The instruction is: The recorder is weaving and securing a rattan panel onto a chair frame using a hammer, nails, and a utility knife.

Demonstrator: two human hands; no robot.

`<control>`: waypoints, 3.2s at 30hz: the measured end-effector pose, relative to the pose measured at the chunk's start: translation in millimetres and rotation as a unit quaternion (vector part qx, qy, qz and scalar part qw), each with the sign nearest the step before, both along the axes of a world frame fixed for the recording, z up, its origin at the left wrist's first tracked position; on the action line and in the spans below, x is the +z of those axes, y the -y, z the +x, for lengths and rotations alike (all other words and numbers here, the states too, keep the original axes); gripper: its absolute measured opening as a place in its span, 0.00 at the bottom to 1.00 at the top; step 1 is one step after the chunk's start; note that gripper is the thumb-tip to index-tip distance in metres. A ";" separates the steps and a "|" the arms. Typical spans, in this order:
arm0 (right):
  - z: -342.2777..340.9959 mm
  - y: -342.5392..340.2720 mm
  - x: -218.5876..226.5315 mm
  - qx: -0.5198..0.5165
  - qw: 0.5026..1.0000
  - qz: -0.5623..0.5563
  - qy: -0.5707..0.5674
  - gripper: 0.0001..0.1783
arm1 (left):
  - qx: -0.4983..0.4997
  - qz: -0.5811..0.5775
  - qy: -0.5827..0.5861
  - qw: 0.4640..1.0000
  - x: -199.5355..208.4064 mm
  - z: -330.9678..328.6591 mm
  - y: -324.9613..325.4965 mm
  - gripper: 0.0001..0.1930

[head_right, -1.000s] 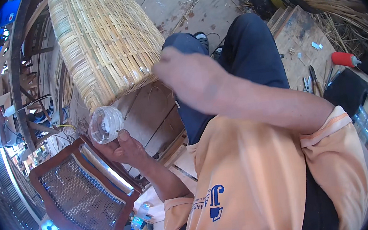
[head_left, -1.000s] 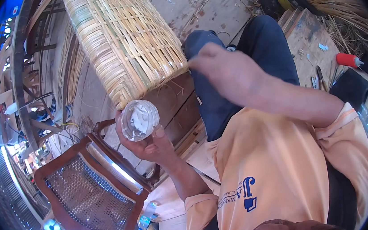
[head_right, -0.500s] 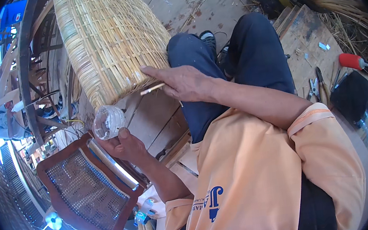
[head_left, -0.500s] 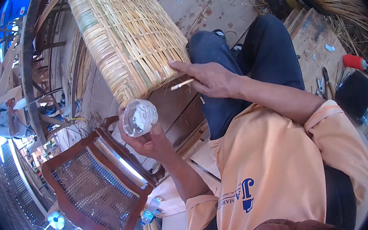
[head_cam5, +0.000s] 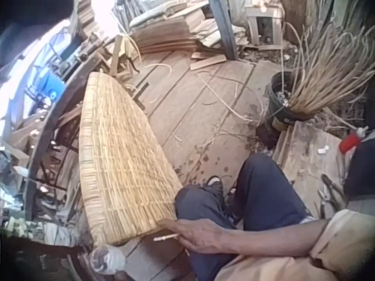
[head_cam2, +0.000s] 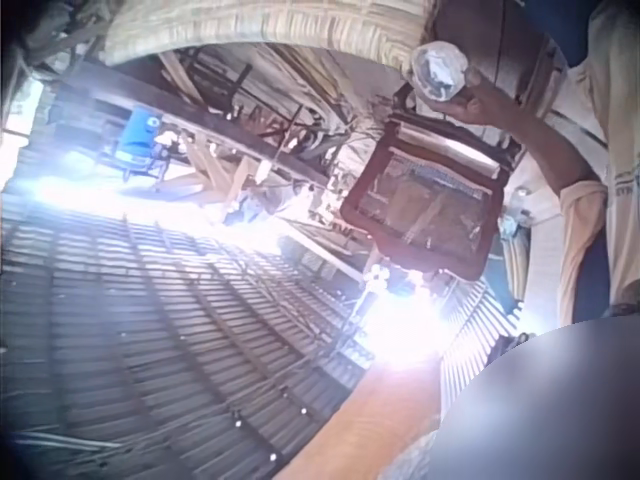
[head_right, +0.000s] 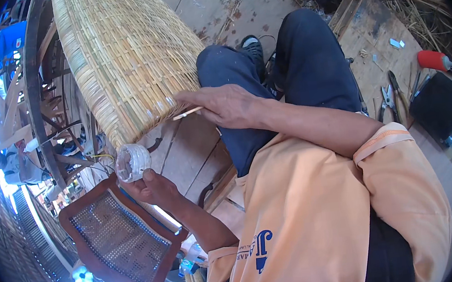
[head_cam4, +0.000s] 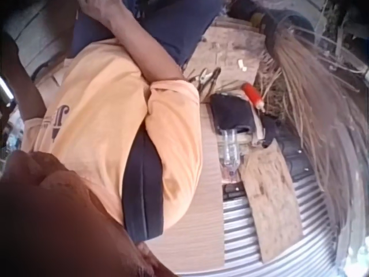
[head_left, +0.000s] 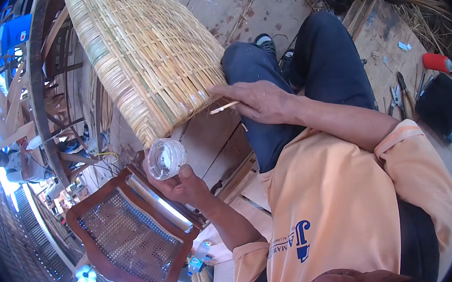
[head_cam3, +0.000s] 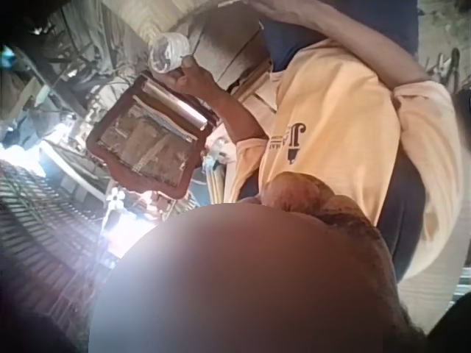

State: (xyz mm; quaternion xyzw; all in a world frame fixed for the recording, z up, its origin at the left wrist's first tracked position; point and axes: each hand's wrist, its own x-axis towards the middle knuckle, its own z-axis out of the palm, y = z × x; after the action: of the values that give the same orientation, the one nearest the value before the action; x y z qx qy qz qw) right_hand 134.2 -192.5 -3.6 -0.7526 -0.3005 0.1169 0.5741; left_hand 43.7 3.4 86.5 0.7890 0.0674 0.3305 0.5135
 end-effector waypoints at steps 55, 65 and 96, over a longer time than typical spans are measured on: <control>20.3 2.7 35.8 -0.036 0.998 -0.016 0.058 0.08 | -0.012 0.115 -0.101 0.988 38.0 -10.0 4.0 0.35; 23.1 26.1 110.2 0.022 0.961 0.003 0.274 0.09 | -0.018 0.306 -0.192 0.932 63.4 -20.6 9.2 0.40; 7.4 1.0 128.3 0.222 0.956 -0.128 0.146 0.08 | -0.119 0.195 -0.114 0.967 33.3 -14.0 13.9 0.35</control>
State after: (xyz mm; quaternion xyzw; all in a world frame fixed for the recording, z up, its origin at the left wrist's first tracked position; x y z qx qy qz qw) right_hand 141.6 -193.5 124.7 -0.7430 -0.5227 0.1677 0.3829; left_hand 29.7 -10.5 119.9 0.9086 -0.0344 0.1820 0.3744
